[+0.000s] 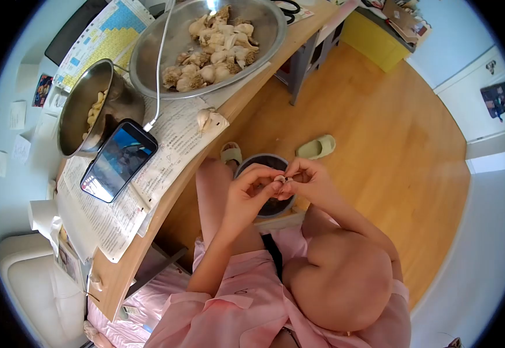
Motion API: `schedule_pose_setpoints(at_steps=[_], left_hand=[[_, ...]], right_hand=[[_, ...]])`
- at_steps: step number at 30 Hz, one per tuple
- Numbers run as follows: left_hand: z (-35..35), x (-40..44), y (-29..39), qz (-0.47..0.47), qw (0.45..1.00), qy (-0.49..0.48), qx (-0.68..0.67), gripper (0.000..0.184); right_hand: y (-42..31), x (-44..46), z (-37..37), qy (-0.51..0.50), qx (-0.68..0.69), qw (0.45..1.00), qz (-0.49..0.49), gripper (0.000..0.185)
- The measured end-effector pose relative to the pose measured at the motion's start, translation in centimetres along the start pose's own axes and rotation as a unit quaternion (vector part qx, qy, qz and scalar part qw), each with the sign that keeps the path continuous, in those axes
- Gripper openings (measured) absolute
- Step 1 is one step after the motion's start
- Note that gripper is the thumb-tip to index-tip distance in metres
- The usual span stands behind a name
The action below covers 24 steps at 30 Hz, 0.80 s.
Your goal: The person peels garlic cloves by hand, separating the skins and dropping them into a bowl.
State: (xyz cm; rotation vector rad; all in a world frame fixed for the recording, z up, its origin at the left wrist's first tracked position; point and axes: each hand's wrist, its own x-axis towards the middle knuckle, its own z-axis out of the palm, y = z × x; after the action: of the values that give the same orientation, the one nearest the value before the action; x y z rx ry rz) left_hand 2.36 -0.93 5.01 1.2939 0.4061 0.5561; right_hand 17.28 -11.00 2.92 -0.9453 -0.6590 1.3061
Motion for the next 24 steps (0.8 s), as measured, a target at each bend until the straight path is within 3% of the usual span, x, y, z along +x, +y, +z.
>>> schedule_pose_setpoints(at_steps=[3,6,16,19,24], left_hand=[[-0.3,-0.2,-1.0,0.018,0.999,0.001,-0.033,0.017],[-0.7,-0.4,-1.4,-0.041,0.994,0.033,-0.091,0.018],[-1.1,-0.5,-1.3,0.005,0.993,0.083,-0.087,0.021],[-0.9,-0.5,-1.6,0.022,0.993,0.095,-0.061,0.019],[-0.7,-0.4,-1.6,-0.011,0.99,0.125,-0.065,0.015]], right_hand=[[-0.1,0.1,0.1,-0.01,0.008,1.0,0.008,0.012],[-0.5,0.2,0.2,0.016,0.004,0.999,0.029,0.015],[-0.1,0.8,0.9,0.059,0.036,0.997,0.022,0.016],[0.0,0.7,0.1,-0.003,0.078,0.997,0.028,0.015],[-1.4,0.3,1.6,0.031,-0.254,0.963,-0.089,0.018]])
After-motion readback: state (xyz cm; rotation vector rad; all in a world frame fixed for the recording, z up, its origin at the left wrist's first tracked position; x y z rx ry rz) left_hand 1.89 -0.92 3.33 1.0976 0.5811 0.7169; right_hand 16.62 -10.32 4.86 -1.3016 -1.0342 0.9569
